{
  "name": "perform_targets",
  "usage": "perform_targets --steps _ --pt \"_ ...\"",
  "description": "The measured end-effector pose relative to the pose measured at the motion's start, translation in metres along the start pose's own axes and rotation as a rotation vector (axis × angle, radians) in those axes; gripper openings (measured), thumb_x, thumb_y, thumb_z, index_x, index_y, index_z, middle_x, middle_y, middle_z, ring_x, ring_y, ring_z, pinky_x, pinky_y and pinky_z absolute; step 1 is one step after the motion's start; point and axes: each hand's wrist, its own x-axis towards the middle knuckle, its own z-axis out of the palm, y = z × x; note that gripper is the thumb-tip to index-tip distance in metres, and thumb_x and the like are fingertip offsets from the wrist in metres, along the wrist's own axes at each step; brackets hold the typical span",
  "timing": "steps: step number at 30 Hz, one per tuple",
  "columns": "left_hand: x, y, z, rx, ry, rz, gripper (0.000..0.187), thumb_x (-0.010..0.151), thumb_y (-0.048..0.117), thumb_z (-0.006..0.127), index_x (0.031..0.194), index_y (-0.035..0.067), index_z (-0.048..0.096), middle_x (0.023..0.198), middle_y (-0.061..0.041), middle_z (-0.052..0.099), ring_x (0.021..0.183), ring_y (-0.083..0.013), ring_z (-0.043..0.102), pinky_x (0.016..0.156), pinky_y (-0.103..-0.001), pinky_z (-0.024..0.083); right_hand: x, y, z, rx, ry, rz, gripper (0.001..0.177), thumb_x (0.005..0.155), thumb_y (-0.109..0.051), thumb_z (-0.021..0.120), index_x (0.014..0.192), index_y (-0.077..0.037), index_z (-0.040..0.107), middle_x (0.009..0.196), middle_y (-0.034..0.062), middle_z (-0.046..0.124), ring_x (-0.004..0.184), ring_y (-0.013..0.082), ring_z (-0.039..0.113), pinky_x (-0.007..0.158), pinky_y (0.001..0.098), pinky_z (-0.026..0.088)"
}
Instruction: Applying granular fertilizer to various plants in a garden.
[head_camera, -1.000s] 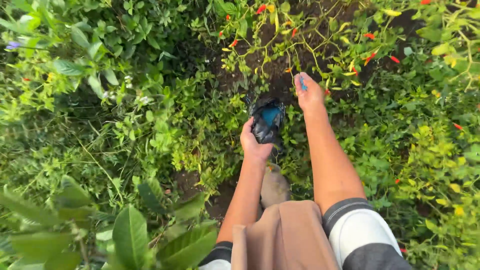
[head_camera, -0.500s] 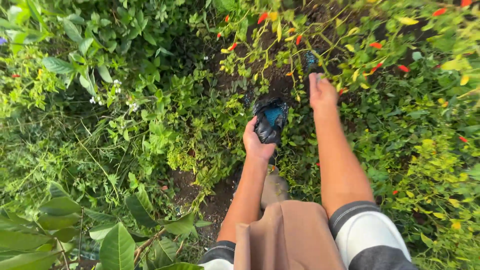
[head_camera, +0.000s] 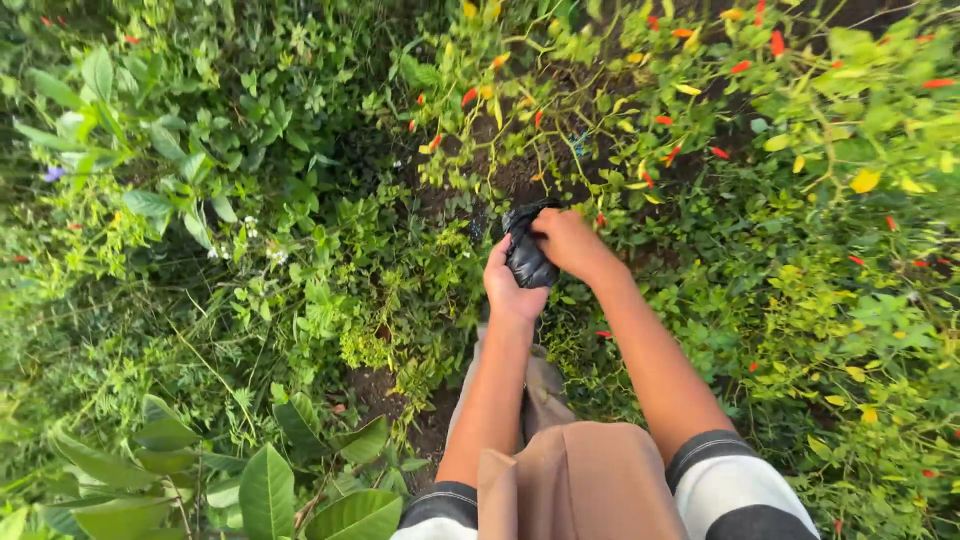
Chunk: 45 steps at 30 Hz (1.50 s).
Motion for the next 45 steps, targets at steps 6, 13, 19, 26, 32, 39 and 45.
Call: perform_targets --steps 6,13,19,26,32,39,45 --pt "-0.024 -0.012 0.056 0.087 -0.04 -0.025 0.028 0.095 0.036 0.058 0.104 0.013 0.073 0.102 -0.006 0.076 0.091 -0.0264 0.072 0.088 -0.043 0.057 0.01 -0.001 -0.018 -0.434 -0.013 0.001 0.014 0.085 -0.006 0.06 0.092 0.0 0.071 0.102 0.0232 0.07 0.094 0.0421 0.069 0.079 0.0504 0.056" --pt "-0.031 -0.017 0.084 0.088 -0.063 -0.061 0.026 0.097 0.036 0.058 0.102 0.016 0.074 0.101 -0.003 0.077 0.093 -0.0238 0.071 0.09 -0.043 0.055 0.025 0.02 -0.026 -0.534 0.023 -0.061 0.014 0.083 -0.013 0.061 0.088 -0.005 0.071 0.096 0.0197 0.072 0.092 0.0401 0.07 0.075 0.0507 0.057" --pt "-0.022 -0.017 0.079 0.084 -0.065 -0.118 0.022 0.097 0.037 0.061 0.099 0.018 0.074 0.097 -0.001 0.077 0.09 -0.0221 0.07 0.085 -0.04 0.054 0.029 0.012 -0.036 -0.565 -0.053 0.037 0.013 0.08 -0.012 0.062 0.086 -0.006 0.072 0.094 0.0196 0.072 0.091 0.0396 0.071 0.076 0.05 0.058" --pt "-0.017 -0.013 0.11 0.054 -0.091 -0.152 0.02 0.095 0.036 0.063 0.094 0.019 0.074 0.094 -0.001 0.076 0.085 -0.0233 0.07 0.08 -0.04 0.054 0.018 -0.041 -0.09 -0.477 0.024 0.069 0.013 0.075 -0.01 0.07 0.086 -0.004 0.074 0.093 0.0224 0.071 0.091 0.0415 0.07 0.078 0.051 0.057" --pt "-0.02 -0.022 0.159 0.053 -0.207 -0.199 0.02 0.097 0.035 0.066 0.097 0.016 0.075 0.094 -0.004 0.077 0.085 -0.025 0.07 0.079 -0.04 0.056 0.008 -0.083 -0.157 -0.01 0.247 0.066 0.023 0.074 -0.005 0.079 0.097 -0.002 0.077 0.094 0.0157 0.076 0.083 0.0295 0.073 0.076 0.0385 0.058" --pt "-0.015 -0.045 0.21 0.044 -0.213 -0.212 0.027 0.097 0.033 0.061 0.107 0.011 0.074 0.107 -0.007 0.077 0.099 -0.0269 0.072 0.092 -0.044 0.056 0.013 -0.08 -0.23 0.84 0.283 0.138 0.021 0.09 -0.002 0.073 0.11 0.005 0.073 0.101 0.012 0.076 0.09 0.0177 0.072 0.084 0.0303 0.059" --pt "-0.001 -0.064 0.253 0.039 -0.161 -0.145 0.026 0.098 0.032 0.059 0.106 0.012 0.073 0.108 -0.008 0.077 0.099 -0.0293 0.072 0.092 -0.047 0.055 0.076 -0.021 -0.299 1.377 0.347 0.107 0.021 0.098 -0.004 0.066 0.115 0.007 0.067 0.109 0.0152 0.073 0.102 0.0253 0.073 0.093 0.0344 0.061"
